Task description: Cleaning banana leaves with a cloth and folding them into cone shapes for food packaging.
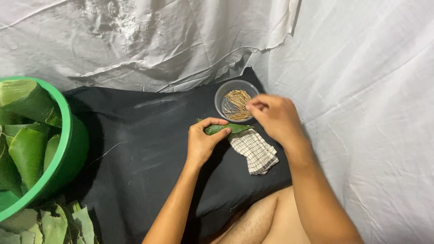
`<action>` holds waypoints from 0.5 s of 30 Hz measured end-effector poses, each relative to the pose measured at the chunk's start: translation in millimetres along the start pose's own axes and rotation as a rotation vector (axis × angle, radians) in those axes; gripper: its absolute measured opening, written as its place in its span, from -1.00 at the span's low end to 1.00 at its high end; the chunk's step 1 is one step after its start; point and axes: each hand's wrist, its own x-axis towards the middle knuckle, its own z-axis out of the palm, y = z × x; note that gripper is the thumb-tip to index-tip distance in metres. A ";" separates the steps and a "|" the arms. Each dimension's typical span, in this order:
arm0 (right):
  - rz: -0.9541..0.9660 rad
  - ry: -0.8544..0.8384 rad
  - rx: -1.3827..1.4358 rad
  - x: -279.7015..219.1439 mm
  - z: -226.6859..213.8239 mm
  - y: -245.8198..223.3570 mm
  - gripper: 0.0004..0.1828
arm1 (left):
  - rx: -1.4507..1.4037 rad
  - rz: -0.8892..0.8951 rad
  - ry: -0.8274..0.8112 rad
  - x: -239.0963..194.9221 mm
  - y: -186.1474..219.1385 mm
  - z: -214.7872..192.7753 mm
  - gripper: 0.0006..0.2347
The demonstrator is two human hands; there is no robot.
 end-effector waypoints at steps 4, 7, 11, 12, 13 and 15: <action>-0.133 -0.048 -0.159 47.2 32.8 15.3 -0.97 | 0.045 0.003 0.009 -0.2 -1.7 2.3 -0.77; -0.141 -0.196 -0.308 73.2 58.5 22.2 -0.94 | 0.090 0.035 0.011 -1.3 -1.0 3.5 -0.77; -0.211 -0.265 -0.424 87.2 77.5 22.5 -0.95 | 0.149 0.058 0.007 -2.0 -3.0 2.3 -0.77; -0.220 -0.285 -0.435 89.4 80.6 23.1 -0.93 | 0.160 0.055 0.007 -2.6 -2.5 1.8 -0.77; -0.222 -0.286 -0.436 91.0 81.4 23.4 -0.93 | 0.159 0.055 0.009 -2.2 -3.1 1.5 -0.77; -0.235 -0.301 -0.423 94.3 83.0 23.9 -0.88 | 0.183 0.069 0.007 -1.6 -4.3 0.8 -0.77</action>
